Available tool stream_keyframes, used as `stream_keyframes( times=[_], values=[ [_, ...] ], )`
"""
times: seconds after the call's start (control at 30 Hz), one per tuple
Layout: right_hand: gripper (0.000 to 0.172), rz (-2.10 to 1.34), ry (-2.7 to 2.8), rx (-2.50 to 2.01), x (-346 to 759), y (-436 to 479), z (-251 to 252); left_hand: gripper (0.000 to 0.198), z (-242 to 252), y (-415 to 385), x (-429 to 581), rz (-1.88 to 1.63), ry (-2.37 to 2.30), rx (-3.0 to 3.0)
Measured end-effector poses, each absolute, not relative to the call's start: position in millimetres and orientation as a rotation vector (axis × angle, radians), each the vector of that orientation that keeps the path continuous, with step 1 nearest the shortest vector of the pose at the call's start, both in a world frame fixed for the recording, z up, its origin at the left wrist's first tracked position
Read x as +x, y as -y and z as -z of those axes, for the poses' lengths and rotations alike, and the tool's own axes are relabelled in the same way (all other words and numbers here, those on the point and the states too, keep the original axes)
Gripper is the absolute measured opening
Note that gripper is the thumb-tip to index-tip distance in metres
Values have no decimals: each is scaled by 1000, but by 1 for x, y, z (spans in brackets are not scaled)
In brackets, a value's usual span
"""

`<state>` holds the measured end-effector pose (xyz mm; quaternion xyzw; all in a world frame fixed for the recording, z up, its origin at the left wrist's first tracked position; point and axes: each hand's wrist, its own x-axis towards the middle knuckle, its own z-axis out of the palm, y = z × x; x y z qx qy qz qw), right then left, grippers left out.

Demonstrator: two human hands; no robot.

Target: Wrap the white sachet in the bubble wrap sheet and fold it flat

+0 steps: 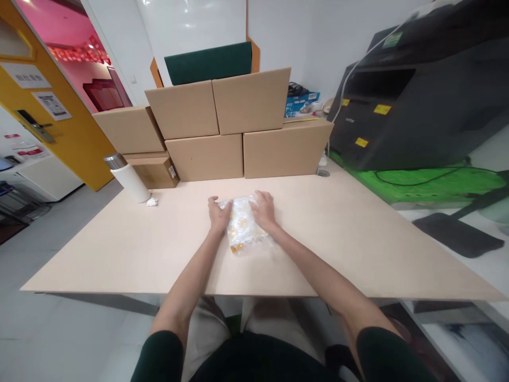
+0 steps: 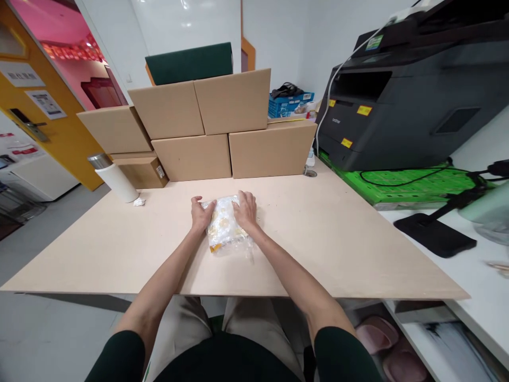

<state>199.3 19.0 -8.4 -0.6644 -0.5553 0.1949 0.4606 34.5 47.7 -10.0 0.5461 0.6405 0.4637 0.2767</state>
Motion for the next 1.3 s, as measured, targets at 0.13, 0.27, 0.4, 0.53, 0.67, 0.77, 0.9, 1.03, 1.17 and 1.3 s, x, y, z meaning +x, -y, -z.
stream_keyframes(
  times=[0.13, 0.27, 0.4, 0.53, 0.67, 0.77, 0.9, 1.03, 1.17, 1.3],
  values=[
    [46, -148, 1955, -1578, 208, -9, 21, 42, 10, -42, 34, -1200, -1879, 1845],
    [56, -229, 2088, -1599, 218, 0, 32, 55, 11, -23, 29, -1102, -1700, 2378],
    [71, -389, 2231, -1567, 233, 3, 26, 86, 9, -7, 18, -461, -1373, 2665],
    [106, -654, 2434, -1456, 258, 6, 14, 121, 2, -10, 6, -94, -1232, 2668],
    [127, -757, 2495, -1424, 270, 10, 11, 135, 0, -15, 3, -28, -1168, 2695],
    [126, -755, 2484, -1448, 268, 12, 14, 135, 3, -15, 6, -38, -1169, 2693],
    [122, -715, 2463, -1440, 265, 11, 16, 134, 4, -14, 8, -57, -1208, 2658],
    [125, -782, 2494, -1430, 270, 12, 14, 134, 1, -11, -2, -86, -1131, 2585],
    [126, -789, 2479, -1391, 276, 15, 20, 126, 5, -7, -15, -105, -1119, 2550],
    [125, -733, 2385, -1388, 275, 15, 29, 126, 10, -7, -12, -102, -1181, 2580]
  ],
)
